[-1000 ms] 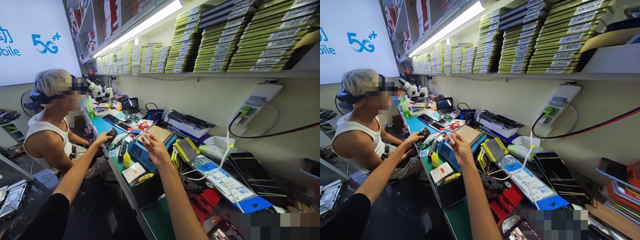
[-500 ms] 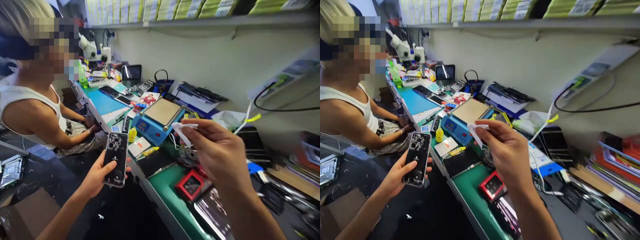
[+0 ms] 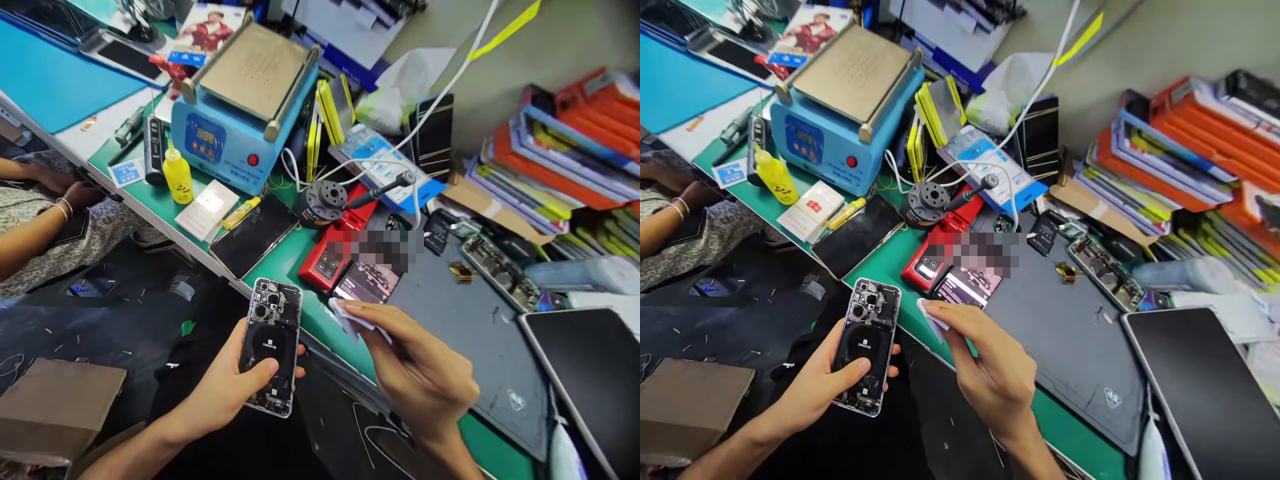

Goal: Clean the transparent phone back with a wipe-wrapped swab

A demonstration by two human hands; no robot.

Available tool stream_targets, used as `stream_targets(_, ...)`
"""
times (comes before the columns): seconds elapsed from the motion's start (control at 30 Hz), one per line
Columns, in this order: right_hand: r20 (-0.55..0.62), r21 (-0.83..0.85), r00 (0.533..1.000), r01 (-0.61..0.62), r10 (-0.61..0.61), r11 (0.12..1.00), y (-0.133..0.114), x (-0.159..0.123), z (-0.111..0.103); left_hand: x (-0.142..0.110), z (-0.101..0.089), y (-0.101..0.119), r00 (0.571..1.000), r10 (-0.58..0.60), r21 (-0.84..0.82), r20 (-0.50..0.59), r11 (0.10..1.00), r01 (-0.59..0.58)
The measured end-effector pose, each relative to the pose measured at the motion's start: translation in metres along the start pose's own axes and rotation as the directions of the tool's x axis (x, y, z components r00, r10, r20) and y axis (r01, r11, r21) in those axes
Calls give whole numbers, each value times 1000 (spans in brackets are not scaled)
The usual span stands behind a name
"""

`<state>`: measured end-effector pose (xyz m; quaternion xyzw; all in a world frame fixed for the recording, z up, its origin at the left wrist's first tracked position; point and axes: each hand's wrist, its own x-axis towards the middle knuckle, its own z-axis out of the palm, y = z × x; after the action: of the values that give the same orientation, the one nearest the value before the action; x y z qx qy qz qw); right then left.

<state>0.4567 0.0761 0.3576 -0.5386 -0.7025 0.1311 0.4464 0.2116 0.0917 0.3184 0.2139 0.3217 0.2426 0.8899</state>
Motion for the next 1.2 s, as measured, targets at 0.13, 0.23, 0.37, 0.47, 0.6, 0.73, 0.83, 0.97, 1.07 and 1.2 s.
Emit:
stream_targets(0.13, 49, 32, 998, 34, -36, 999, 4, 1, 6, 4, 2, -5, 999, -34, 28, -23, 999, 34)
stream_targets(0.23, 96, 22, 993, 69, -71, 997, 7, 3, 13, 6, 4, -5, 997, -41, 81, -58, 996, 46)
stream_targets(0.37, 132, 46, 982, 129, -135, 990, 12, 4, 23, 9, 7, -4, 995, -45, 110, -94, 992, 55)
stream_targets(0.47, 139, 53, 974, 173, -179, 983, 19, 2, 28, 9, 8, -5, 993, -56, 84, -104, 994, 64)
stream_targets(0.6, 193, 41, 941, 276, -278, 960, 26, 2, 31, 6, 8, -7, 992, -39, 89, -121, 995, 50)
stream_targets(0.73, 210, 23, 923, 327, -324, 945, 29, 3, 34, 6, 8, -9, 993, -43, 81, -114, 995, 52)
stream_targets(0.83, 204, 17, 924, 328, -324, 945, 31, 3, 37, 7, 8, -8, 993, -41, 102, -107, 993, 52)
stream_targets(0.97, 189, 4, 929, 324, -319, 946, 34, 0, 41, 6, 8, -8, 994, -19, 149, -108, 988, 35)
stream_targets(1.07, 181, -10, 928, 332, -325, 943, 36, -3, 43, 5, 7, -9, 994, -23, 171, -111, 984, 42)
stream_targets(1.2, 197, -17, 921, 347, -337, 938, 37, -5, 43, 4, 4, -11, 994, 8, 226, -111, 974, 17)
